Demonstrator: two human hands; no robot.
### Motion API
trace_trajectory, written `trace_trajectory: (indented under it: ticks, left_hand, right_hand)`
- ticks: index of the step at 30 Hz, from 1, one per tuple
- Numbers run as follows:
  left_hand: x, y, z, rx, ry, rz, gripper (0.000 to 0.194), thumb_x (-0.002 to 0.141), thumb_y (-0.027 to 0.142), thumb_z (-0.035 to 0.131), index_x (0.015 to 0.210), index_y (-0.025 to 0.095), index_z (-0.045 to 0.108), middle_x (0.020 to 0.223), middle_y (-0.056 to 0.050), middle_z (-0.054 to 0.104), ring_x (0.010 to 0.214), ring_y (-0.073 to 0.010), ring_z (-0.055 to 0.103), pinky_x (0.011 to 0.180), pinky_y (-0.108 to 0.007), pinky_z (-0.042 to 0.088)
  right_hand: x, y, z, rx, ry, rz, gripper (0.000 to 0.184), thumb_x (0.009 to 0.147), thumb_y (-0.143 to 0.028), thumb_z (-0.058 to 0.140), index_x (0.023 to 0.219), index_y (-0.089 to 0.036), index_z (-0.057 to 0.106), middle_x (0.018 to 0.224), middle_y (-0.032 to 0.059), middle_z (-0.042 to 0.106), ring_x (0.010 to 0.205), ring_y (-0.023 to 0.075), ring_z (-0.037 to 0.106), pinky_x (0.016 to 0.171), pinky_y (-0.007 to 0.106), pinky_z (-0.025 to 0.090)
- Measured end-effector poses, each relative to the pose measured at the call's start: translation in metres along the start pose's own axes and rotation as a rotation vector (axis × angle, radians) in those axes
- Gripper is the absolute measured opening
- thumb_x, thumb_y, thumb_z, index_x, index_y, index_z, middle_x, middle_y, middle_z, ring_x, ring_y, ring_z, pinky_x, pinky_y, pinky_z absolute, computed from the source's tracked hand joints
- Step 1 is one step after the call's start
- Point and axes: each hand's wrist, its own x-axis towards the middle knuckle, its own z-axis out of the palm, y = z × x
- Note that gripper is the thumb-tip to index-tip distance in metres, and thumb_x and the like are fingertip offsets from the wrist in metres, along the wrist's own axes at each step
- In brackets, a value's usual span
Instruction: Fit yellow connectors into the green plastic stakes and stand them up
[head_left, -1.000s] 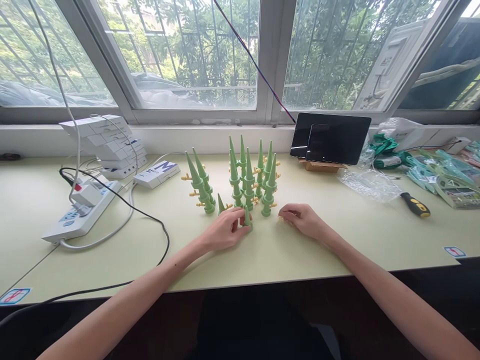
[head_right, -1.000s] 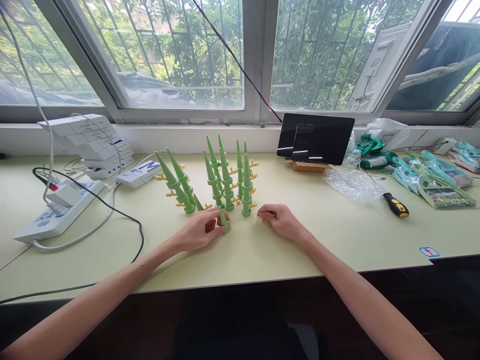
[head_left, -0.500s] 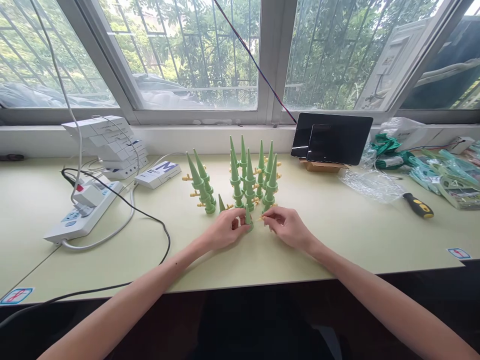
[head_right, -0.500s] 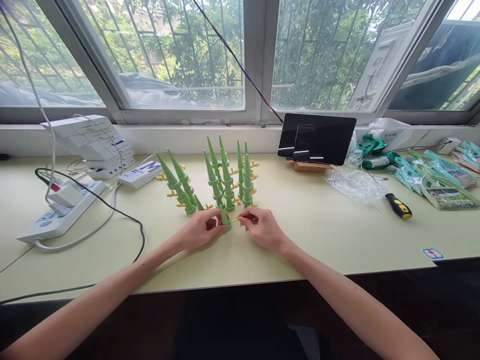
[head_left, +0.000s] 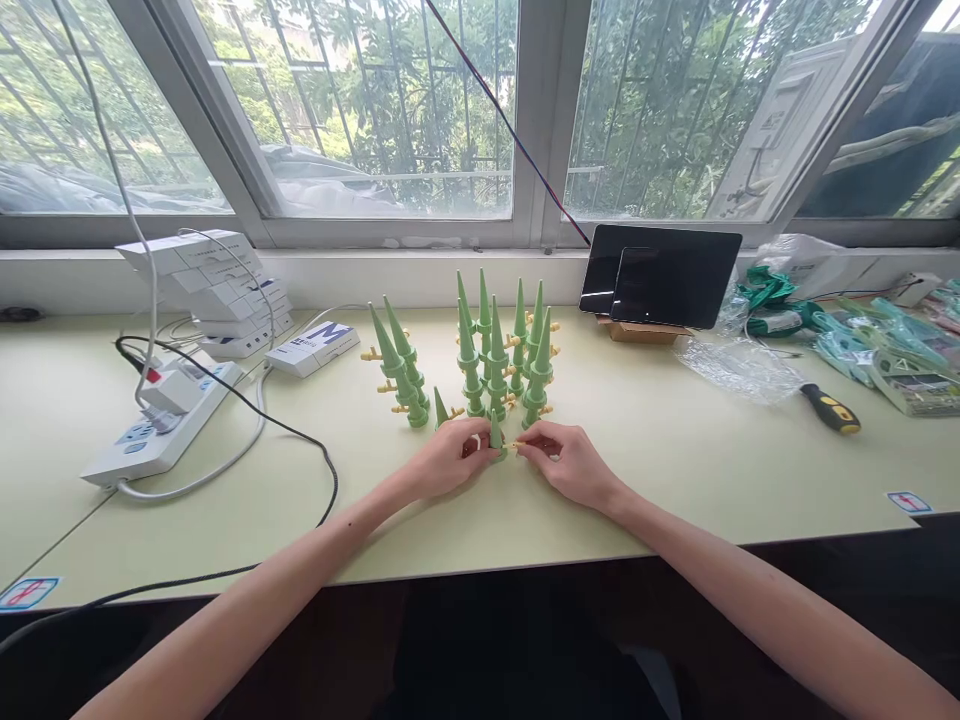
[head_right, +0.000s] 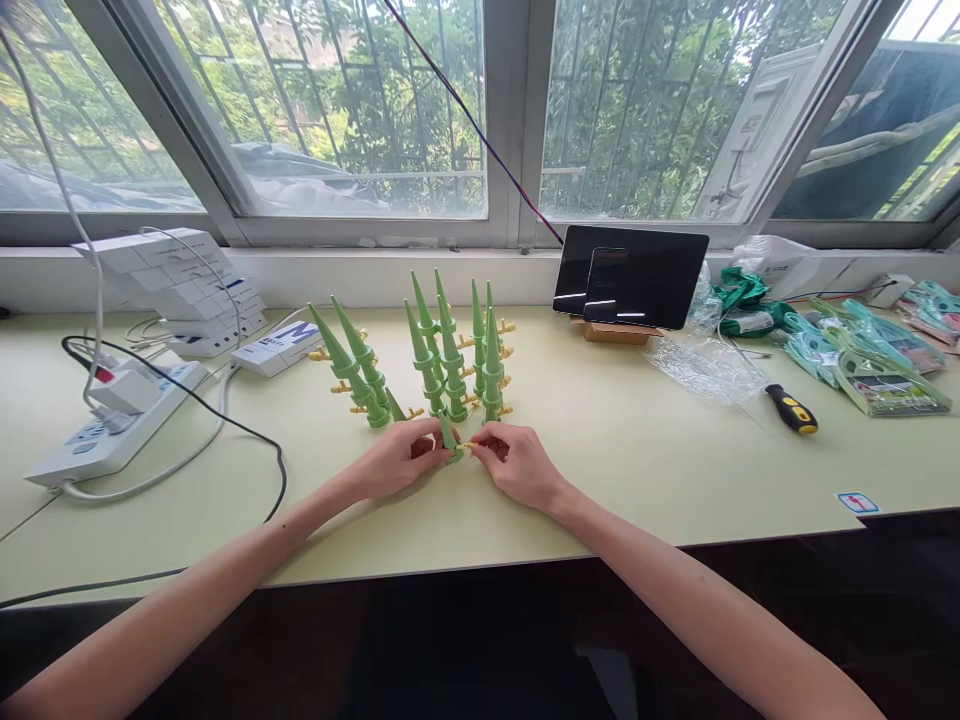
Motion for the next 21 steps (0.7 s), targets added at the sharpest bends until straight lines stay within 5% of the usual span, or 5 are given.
trace_trajectory:
  ticks: [21]
  left_hand:
    - [0.0007, -0.0032, 0.0036, -0.019, 0.042, -0.011, 0.019, 0.087, 0.035, 0.062, 0.081, 0.018, 0.062, 0.061, 0.004, 0.044, 0.054, -0.0095, 0.035, 0.051, -0.023, 0.032]
  right_hand:
    - [0.0002, -0.0007, -0.0012, -0.025, -0.056, 0.000, 0.008, 0.088, -0.020, 0.062, 0.087, -0.018, 0.070, 0.075, 0.0013, 0.069, 0.061, 0.0128, 0.053, 0.058, 0.027, 0.044]
